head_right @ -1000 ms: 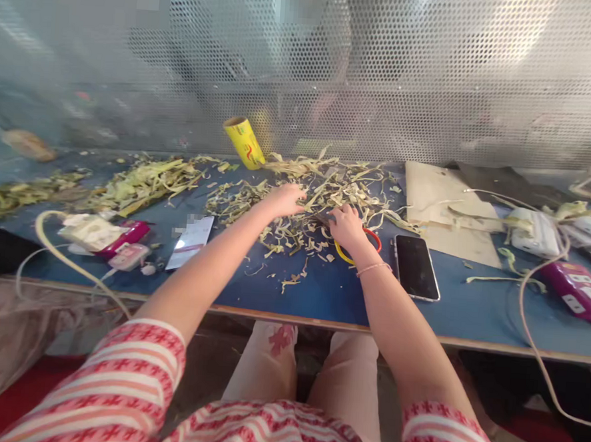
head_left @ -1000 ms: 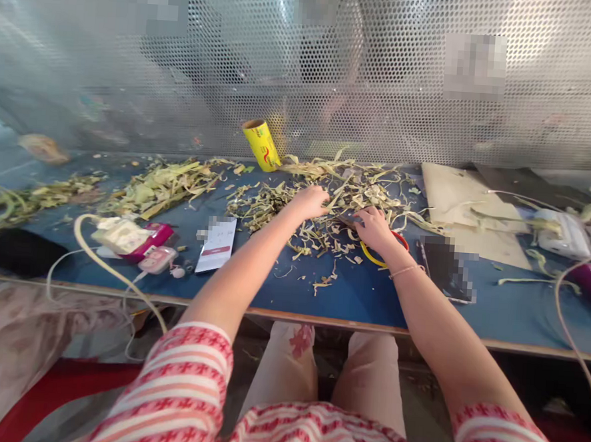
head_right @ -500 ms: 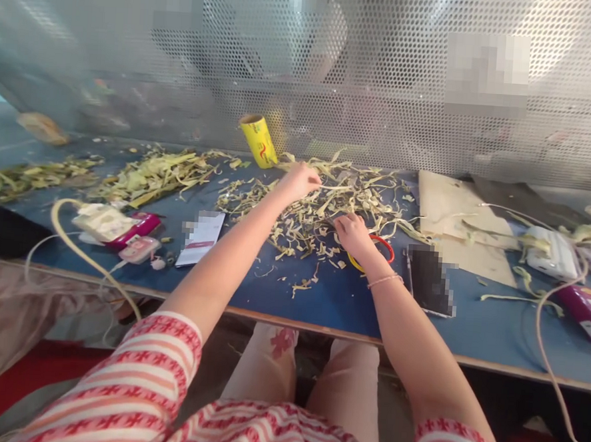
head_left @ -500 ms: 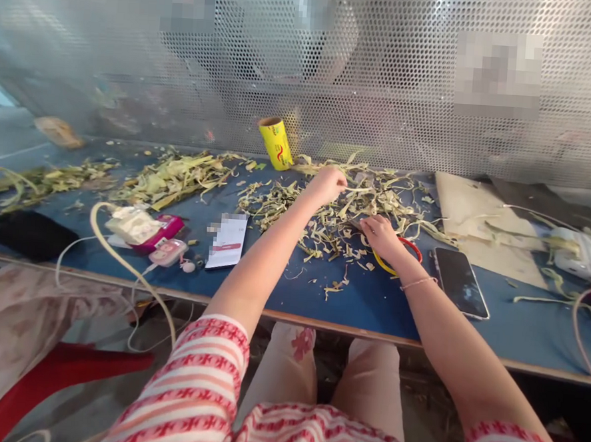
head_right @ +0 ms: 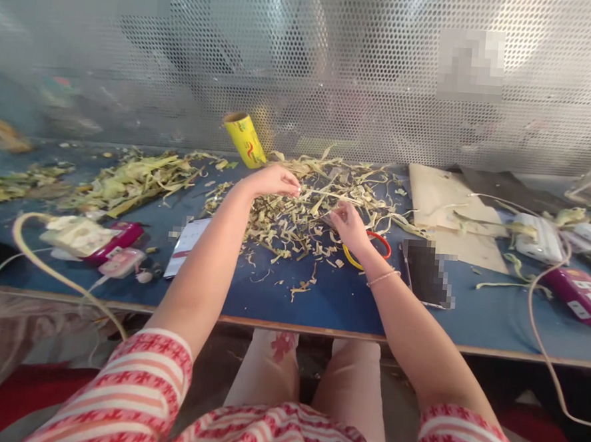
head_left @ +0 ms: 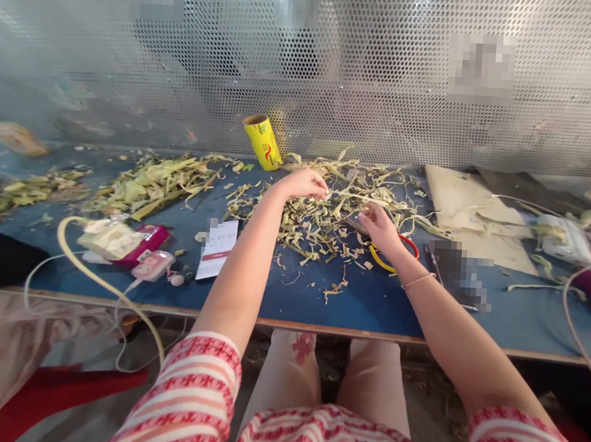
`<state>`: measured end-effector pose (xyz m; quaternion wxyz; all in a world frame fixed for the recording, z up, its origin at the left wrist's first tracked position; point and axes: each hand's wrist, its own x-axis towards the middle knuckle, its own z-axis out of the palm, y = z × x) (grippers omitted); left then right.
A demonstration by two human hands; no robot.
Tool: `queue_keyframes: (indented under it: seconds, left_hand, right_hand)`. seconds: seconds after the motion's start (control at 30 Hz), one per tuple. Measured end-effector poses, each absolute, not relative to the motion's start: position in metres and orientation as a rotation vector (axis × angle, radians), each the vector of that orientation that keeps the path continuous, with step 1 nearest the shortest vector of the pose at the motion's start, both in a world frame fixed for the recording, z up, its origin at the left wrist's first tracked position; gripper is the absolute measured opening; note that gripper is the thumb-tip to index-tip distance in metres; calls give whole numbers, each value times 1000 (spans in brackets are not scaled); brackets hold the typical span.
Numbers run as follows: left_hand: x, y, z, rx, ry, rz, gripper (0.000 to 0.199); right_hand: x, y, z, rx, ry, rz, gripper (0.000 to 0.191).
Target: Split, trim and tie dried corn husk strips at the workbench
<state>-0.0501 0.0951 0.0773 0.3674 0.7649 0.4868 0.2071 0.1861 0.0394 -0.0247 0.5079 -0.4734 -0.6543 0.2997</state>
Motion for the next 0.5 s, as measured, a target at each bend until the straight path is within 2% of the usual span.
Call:
queue_keyframes:
  seconds: [0.1, 0.37, 0.5]
  left_hand:
    - [-52, 92, 79, 2026, 1224, 451, 14]
    - [-46, 85, 80, 2090, 1200, 344, 13]
    - [-42, 94, 68, 1959, 1300, 751, 21]
  right_hand:
    - [185, 37, -19, -1032, -1305, 964, 45]
    - [188, 34, -8, -830, -978, 1127, 30]
    - [195, 39, -5, -776, -827, 1093, 27]
